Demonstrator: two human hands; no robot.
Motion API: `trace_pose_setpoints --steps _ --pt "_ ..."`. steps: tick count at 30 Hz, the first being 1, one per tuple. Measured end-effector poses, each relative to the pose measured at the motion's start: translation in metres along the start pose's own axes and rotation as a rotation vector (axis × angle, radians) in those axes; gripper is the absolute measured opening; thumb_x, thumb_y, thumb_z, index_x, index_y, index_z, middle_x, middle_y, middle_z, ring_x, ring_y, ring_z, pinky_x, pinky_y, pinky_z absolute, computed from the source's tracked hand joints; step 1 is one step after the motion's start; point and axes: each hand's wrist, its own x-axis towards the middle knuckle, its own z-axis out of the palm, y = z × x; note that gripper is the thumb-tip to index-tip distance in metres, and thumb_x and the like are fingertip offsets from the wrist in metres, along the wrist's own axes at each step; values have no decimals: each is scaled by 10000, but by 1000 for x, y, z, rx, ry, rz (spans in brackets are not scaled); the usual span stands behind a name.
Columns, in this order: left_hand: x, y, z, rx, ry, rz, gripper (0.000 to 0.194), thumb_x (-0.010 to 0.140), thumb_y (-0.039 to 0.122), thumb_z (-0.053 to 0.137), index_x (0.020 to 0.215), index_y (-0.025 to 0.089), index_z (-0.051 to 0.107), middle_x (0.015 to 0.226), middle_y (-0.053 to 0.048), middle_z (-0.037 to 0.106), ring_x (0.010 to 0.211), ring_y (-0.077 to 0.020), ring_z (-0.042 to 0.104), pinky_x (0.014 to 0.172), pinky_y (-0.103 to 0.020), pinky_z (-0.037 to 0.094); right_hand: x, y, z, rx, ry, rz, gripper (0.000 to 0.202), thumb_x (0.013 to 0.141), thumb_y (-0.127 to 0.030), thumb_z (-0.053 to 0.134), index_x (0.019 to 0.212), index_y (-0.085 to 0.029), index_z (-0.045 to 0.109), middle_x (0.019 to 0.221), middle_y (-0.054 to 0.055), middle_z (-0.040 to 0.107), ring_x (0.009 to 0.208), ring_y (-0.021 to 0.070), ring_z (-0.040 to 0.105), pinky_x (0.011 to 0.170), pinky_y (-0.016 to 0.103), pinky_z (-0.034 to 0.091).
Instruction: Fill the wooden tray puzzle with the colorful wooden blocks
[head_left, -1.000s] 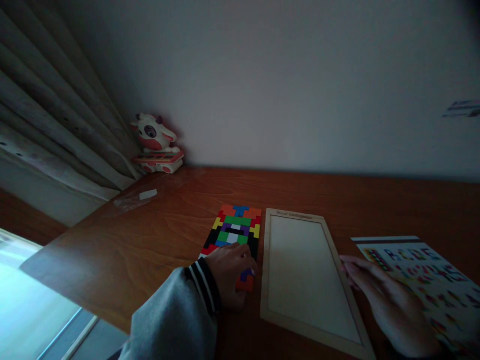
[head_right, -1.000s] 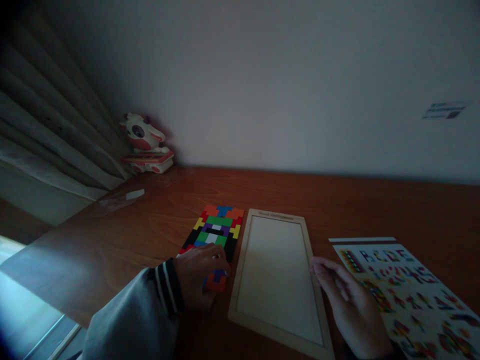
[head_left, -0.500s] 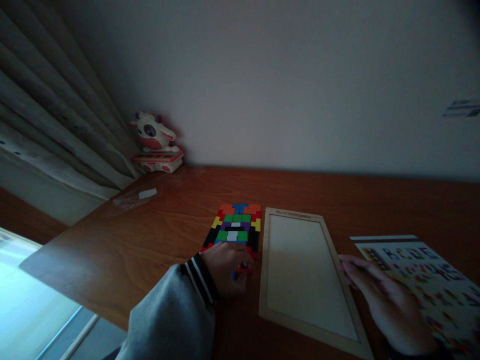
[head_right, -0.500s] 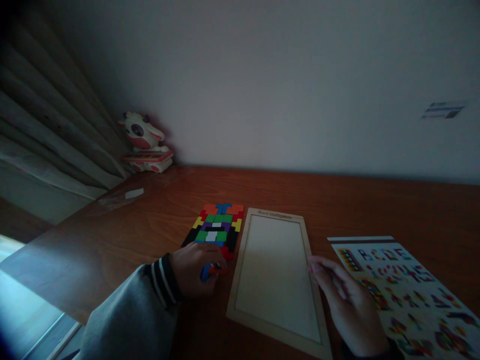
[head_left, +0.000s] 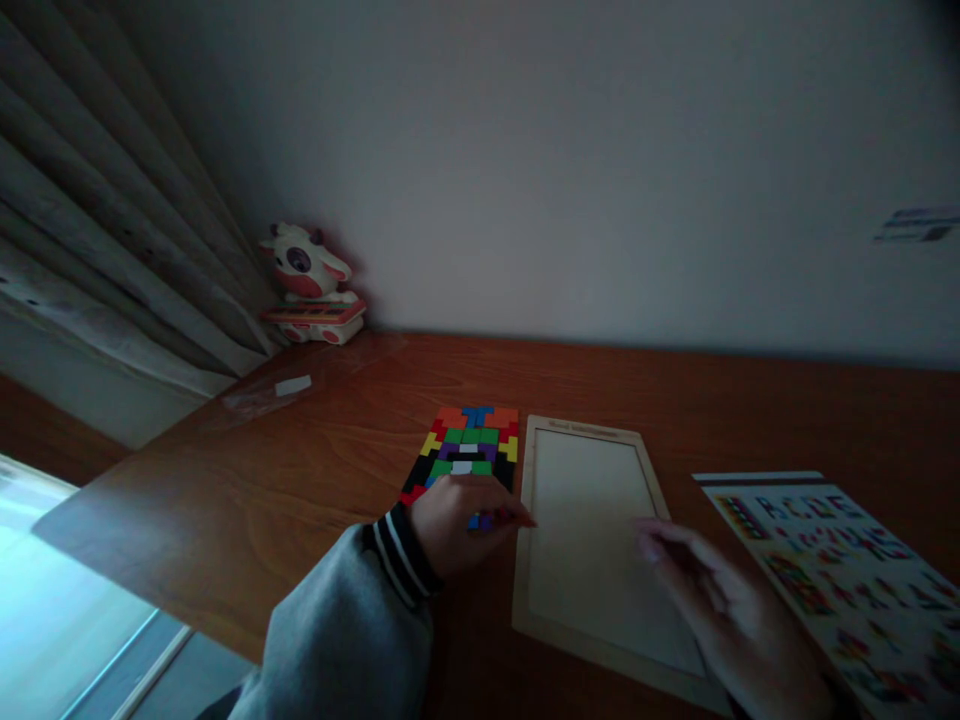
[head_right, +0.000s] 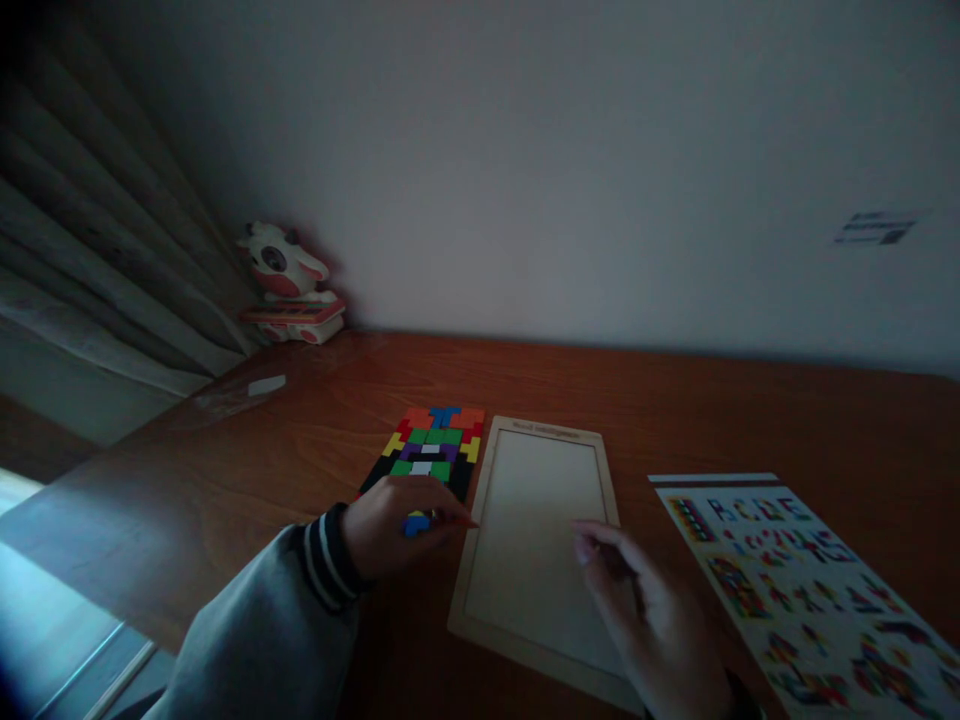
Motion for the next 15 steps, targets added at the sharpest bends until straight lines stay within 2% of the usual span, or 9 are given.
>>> trace_pose_setpoints --steps 3,6,9,12,15 --pt "5 9 8 -62 31 18 171 919 248 599 1008 197 736 882 -40 731 760 -123 651 727 -230 530 -8 -17 13 -42 -141 -210 306 857 -445 602 1077 -257 700 851 35 743 757 172 712 689 232 586" --pt "7 14 21 -78 63 21 178 911 294 623 979 174 735 831 -46 716 684 -114 631 664 -215 521 -12 -28 22 -17 -227 -314 288 886 -375 591 1137 -260 671 821 15 731 689 141 688 658 213 573" --pt "7 14 32 -56 63 62 188 918 298 610 980 162 725 822 -47 710 646 -107 616 629 -207 510 -11 -31 24 8 -239 -317 259 904 -362 574 1116 -259 680 843 18 741 722 143 700 672 206 573" --pt "7 15 39 -18 52 130 203 943 290 568 986 155 713 839 -51 717 681 -112 638 656 -207 517 -10 -30 23 3 -246 -290 238 905 -386 570 1044 -260 714 928 36 760 821 165 720 737 217 580" --pt "8 17 43 37 79 196 191 949 290 562 956 174 714 850 -42 726 752 -122 670 705 -213 521 -11 -32 23 28 -249 -251 251 894 -420 578 993 -248 733 921 46 766 831 178 726 753 224 582"
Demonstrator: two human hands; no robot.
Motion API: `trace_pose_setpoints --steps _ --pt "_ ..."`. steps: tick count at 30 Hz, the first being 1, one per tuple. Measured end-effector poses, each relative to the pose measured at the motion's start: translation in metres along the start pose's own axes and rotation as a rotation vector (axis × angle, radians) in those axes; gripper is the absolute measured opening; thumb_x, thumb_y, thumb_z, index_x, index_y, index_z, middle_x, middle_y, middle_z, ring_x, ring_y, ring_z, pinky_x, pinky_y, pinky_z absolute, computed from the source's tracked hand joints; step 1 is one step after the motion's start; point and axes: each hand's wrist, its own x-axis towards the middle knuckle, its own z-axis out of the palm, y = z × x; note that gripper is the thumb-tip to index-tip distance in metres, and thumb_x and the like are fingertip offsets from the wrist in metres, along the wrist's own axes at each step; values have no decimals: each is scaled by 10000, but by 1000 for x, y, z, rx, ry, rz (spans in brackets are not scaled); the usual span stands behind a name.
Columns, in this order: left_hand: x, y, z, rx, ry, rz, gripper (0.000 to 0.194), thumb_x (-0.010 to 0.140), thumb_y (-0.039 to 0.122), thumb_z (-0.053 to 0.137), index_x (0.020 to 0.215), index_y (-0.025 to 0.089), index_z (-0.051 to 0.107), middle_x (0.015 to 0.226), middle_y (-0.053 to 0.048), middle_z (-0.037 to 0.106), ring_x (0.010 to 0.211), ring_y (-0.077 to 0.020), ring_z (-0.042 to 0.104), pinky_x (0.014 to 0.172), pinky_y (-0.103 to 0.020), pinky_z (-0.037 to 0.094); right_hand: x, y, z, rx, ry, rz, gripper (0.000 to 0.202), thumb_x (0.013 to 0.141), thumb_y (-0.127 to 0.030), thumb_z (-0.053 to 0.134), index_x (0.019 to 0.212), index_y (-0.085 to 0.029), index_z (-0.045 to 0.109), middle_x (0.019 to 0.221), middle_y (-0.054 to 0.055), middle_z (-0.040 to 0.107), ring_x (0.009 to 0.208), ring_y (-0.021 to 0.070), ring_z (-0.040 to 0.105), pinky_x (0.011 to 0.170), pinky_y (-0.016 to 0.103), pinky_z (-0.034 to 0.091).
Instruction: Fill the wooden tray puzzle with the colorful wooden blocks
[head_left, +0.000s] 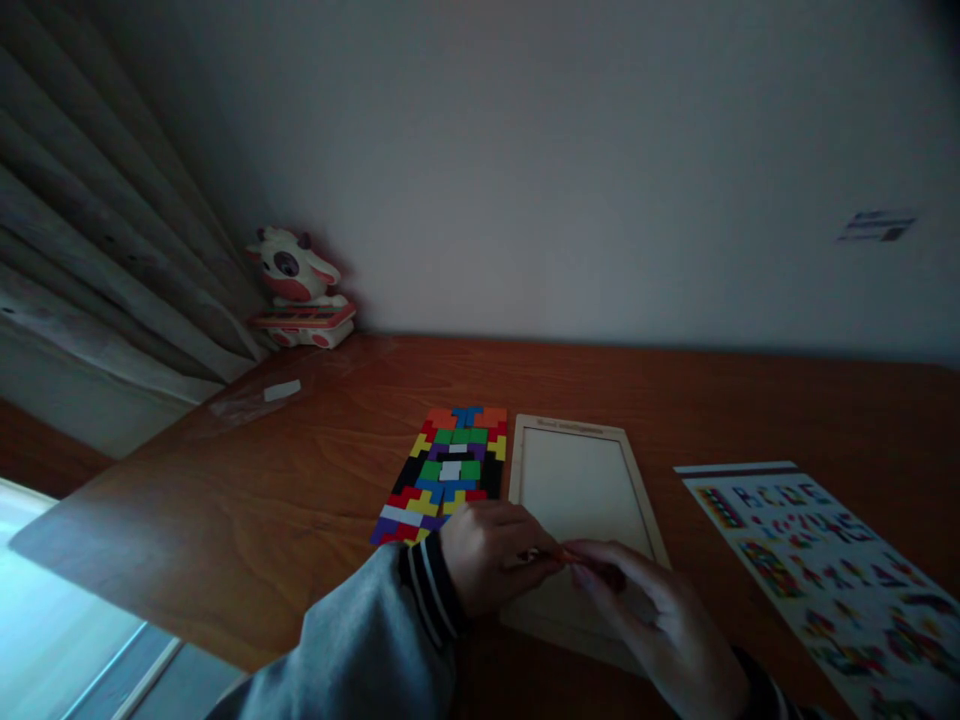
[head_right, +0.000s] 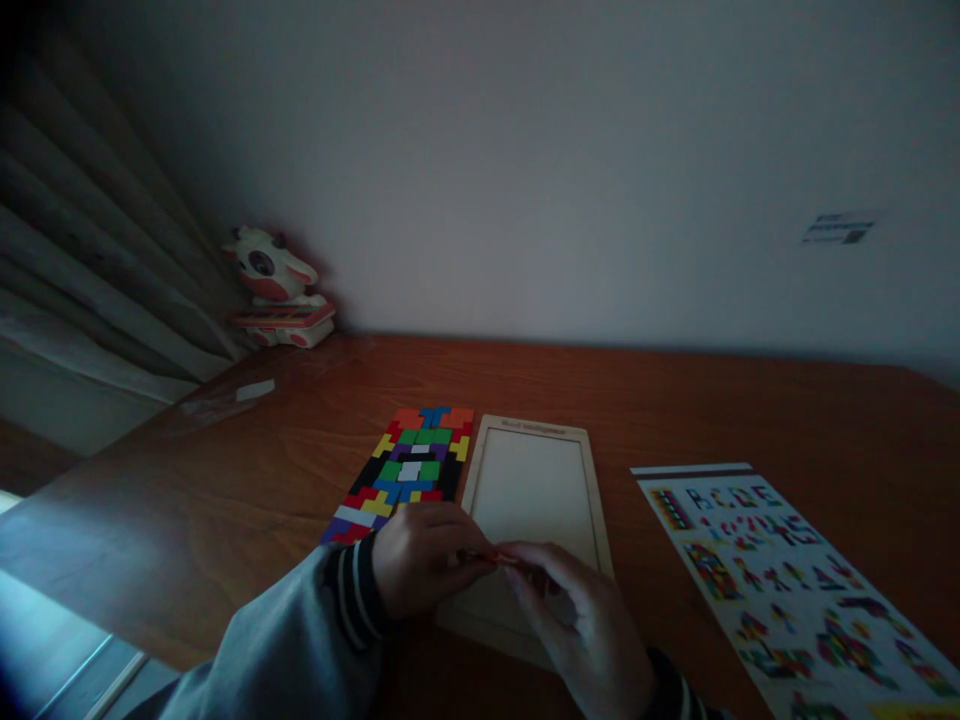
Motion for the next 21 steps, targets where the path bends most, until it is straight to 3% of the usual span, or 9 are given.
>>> trace_pose_setpoints --steps 5,8,12,15,21 --pt "0 -2 3 66 51 166 244 909 392 629 965 170 711 848 -44 733 747 -135 676 704 -244 519 -3 -1 3 91 -2 82 277 884 -469 580 932 -241 731 853 37 752 788 182 715 699 234 583" --pt "-3 -11 -7 124 29 209 379 855 500 662 1021 161 701 887 -60 732 759 -167 671 687 -275 521 -4 7 5 63 2 93 250 871 -460 606 931 -248 723 861 26 747 762 173 703 675 233 573" --pt "-15 -32 -38 291 -20 94 367 816 494 690 1013 184 698 929 -58 726 809 -202 668 734 -325 525 -5 19 7 4 26 81 204 878 -422 611 963 -261 704 864 8 738 758 154 696 690 230 564" --pt "-25 -44 -55 380 -78 -8 348 779 484 718 961 187 709 883 -52 728 794 -211 661 735 -338 521 -6 20 9 -7 -29 39 163 892 -384 598 951 -262 689 840 1 729 747 143 695 687 227 563" --pt "-27 -46 -52 376 -255 -68 317 774 469 716 981 229 719 830 -34 725 783 -207 655 749 -329 511 -8 21 15 -89 -92 -57 162 899 -305 597 1041 -257 659 879 11 722 757 144 693 709 248 572"
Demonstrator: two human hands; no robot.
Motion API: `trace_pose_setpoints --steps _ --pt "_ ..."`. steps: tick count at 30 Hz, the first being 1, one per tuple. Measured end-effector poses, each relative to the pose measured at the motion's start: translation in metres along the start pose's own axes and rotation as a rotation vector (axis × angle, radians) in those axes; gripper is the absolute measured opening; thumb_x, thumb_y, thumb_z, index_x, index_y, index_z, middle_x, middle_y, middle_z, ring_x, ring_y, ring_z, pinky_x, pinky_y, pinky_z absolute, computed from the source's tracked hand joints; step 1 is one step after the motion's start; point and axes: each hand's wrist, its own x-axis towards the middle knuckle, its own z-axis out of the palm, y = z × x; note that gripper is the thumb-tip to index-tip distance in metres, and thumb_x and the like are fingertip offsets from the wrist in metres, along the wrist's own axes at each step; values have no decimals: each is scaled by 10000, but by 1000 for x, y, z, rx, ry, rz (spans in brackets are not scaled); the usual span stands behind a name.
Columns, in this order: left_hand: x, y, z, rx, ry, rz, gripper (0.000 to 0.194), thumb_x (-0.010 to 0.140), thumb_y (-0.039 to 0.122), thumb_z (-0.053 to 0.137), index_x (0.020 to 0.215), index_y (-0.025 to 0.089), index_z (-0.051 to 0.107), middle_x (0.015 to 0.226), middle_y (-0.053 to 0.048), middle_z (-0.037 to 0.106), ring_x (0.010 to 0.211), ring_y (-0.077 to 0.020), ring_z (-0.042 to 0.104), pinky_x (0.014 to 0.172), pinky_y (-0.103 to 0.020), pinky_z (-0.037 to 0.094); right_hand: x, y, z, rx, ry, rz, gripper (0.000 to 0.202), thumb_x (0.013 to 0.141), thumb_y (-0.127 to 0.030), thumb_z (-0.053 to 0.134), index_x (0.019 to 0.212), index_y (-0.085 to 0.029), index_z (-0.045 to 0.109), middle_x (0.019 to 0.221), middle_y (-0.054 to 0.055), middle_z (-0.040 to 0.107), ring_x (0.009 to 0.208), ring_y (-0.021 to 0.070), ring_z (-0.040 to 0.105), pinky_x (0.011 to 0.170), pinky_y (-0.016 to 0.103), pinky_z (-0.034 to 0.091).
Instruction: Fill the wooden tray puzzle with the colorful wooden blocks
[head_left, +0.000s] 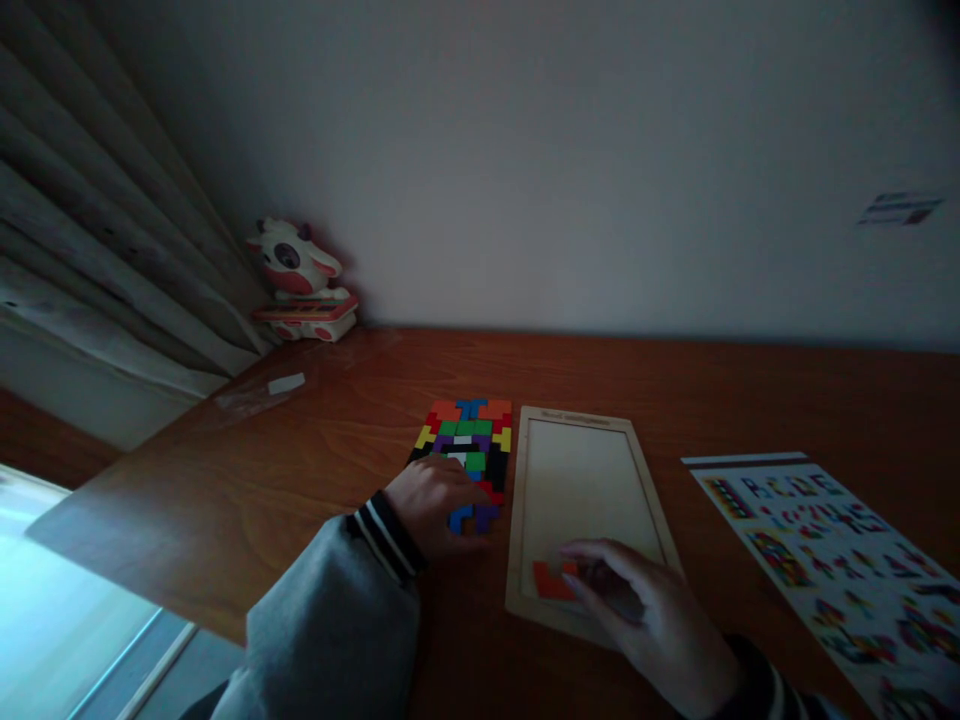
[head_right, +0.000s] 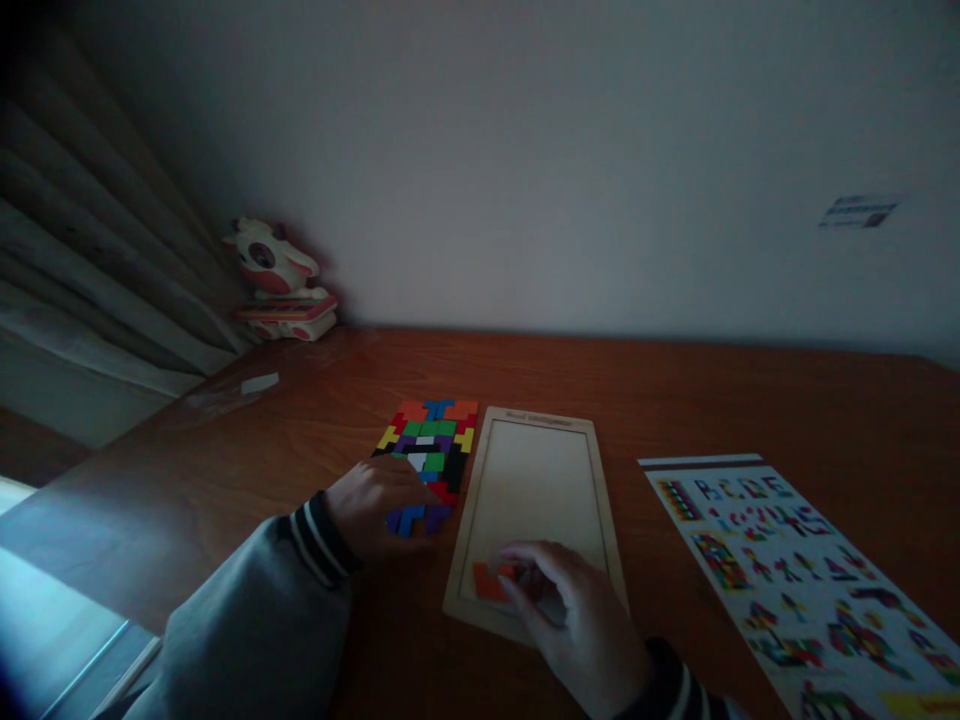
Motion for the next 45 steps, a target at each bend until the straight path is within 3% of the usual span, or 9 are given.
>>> trace_pose_setpoints --steps 5,11,17,24,32,41,45 --pt "1 3 6 -4 -29 1 224 811 364 682 994 245 734 825 -35 733 792 -205 669 745 -325 502 1 1 4 -109 3 -75 108 919 -276 572 981 -249 657 868 27 682 782 164 670 718 287 562" --pt "1 4 9 -5 -23 8 268 799 259 651 1056 251 725 763 -25 721 708 -191 662 691 -316 499 1 -3 5 -182 -55 -75 101 911 -264 591 975 -253 668 916 45 644 834 184 656 751 317 558" --pt "2 6 10 -14 -23 -11 264 810 285 654 1065 262 721 827 -35 718 787 -203 660 718 -321 510 -1 -6 3 -276 -92 -150 171 884 -259 632 1042 -265 696 961 63 611 896 198 628 791 344 551" --pt "2 7 7 -2 -19 -14 265 814 262 647 1069 255 718 883 -45 726 832 -206 661 748 -319 519 -2 -14 -1 -356 -150 -240 285 876 -220 617 1138 -305 691 964 64 593 817 180 607 724 345 547" --pt "4 7 8 -42 -36 -3 302 804 234 642 1098 245 712 768 -17 727 719 -182 674 716 -300 518 -3 -10 1 -312 -98 -141 322 868 -290 636 1190 -295 648 1040 63 625 965 210 624 847 364 552" --pt "3 4 10 -92 -57 11 372 785 398 722 1117 231 704 907 -57 727 847 -220 663 767 -335 530 -2 -9 1 -279 -69 -131 226 924 -299 559 1128 -276 653 991 62 632 922 207 641 808 371 564" --pt "2 1 12 -96 -78 -1 326 801 325 708 1117 246 703 839 -39 724 786 -206 670 745 -328 529 -2 -9 2 -263 -66 -137 209 933 -291 548 1115 -268 648 985 60 631 917 202 641 812 375 559"
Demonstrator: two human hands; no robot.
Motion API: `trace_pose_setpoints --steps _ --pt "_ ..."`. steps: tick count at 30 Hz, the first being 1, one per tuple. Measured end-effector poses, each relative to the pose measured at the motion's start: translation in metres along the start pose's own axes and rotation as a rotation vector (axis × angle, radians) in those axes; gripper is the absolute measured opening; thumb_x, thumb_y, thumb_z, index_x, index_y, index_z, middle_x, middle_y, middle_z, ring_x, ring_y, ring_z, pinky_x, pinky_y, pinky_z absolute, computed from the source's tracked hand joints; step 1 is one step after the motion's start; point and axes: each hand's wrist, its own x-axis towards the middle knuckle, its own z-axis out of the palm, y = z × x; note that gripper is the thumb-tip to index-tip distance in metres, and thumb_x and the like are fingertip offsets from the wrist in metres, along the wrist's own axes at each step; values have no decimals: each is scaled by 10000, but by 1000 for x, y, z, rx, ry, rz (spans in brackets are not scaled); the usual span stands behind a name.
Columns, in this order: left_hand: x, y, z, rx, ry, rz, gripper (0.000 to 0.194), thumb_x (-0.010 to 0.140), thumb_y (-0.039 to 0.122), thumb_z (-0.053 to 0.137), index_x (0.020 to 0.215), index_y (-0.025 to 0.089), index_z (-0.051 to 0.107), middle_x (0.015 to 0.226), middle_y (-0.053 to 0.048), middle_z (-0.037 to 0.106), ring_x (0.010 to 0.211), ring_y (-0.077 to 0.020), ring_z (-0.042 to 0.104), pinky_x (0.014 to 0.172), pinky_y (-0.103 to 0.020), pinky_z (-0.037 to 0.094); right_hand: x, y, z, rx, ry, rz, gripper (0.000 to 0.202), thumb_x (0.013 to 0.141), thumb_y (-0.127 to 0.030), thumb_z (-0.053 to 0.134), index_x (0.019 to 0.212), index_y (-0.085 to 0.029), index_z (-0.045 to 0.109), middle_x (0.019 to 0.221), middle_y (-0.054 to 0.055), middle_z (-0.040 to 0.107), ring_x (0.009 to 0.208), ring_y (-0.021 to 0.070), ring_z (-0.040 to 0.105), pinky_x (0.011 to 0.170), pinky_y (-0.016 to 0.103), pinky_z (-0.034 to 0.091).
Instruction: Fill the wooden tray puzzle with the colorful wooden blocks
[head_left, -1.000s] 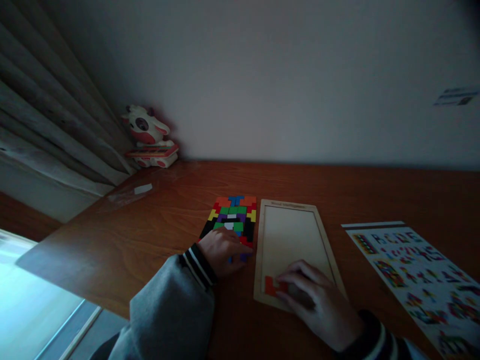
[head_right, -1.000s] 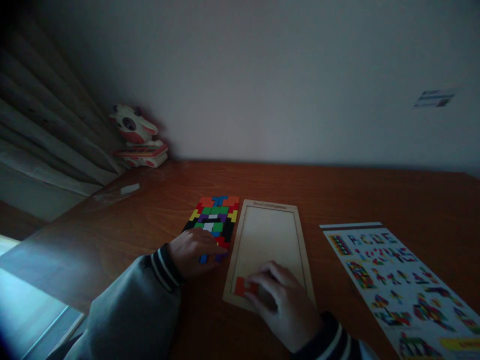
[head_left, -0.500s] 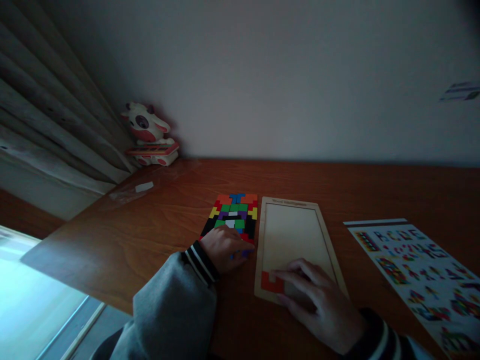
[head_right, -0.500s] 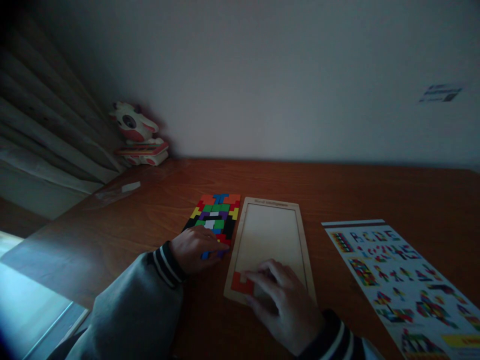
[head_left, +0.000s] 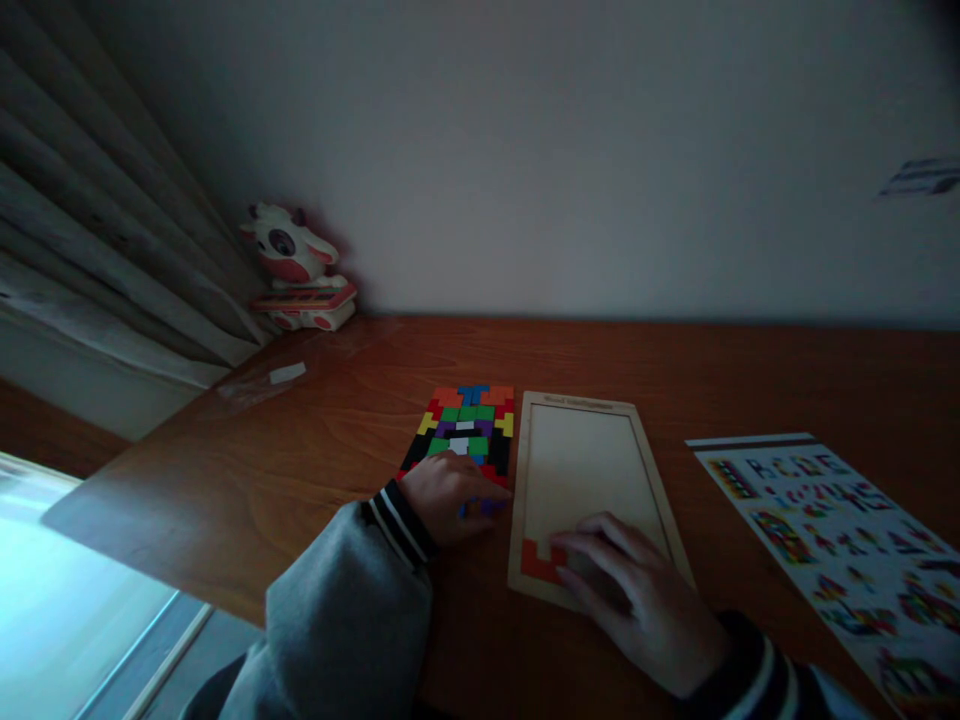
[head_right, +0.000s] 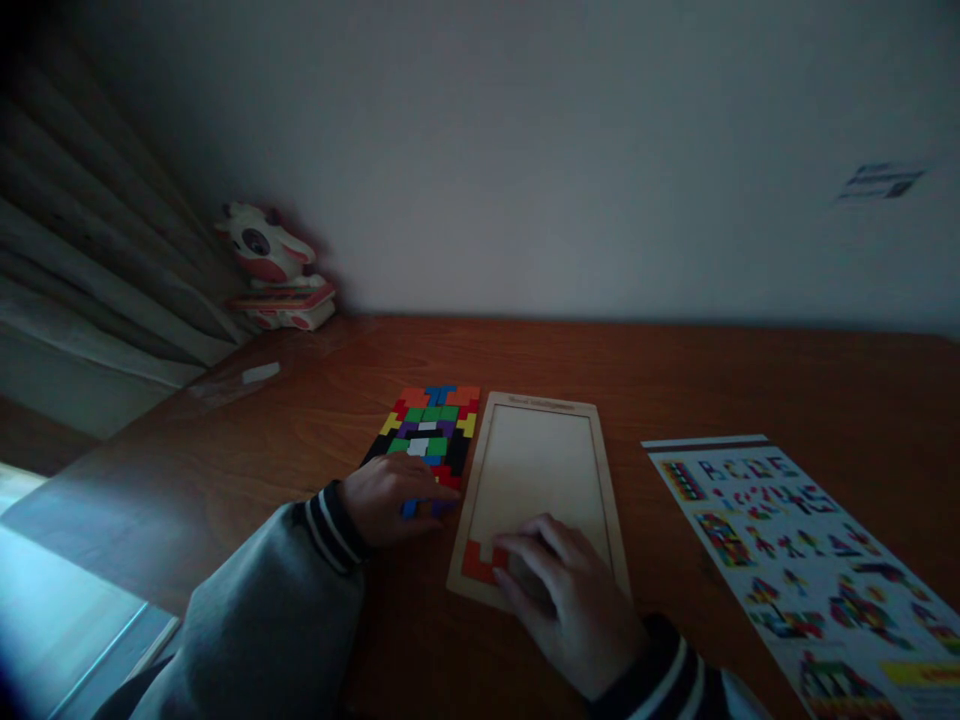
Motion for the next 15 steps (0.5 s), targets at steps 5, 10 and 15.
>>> trace_pose_setpoints --steps 5,10,15 --pt "0 3 -1 -81 -19 -9 415 818 306 686 1223 232 635 1007 -54 735 903 -218 688 806 -331 538 1 -2 -1 9 -7 -4 194 941 -276 530 1092 -257 650 968 61 628 896 194 642 790 362 559" --pt "-3 7 -9 -99 -30 -26 407 797 278 683 1200 244 644 1043 -45 730 957 -220 671 862 -338 526 1 -2 -2 -4 16 -4 187 930 -284 546 1076 -267 661 956 55 636 883 195 646 781 351 560" --pt "-6 4 -12 -10 -27 -106 352 814 322 666 1162 281 684 873 -45 726 821 -214 664 745 -323 526 1 -1 -2 -1 20 -7 188 929 -282 543 1075 -259 659 965 61 638 887 195 645 787 350 558"
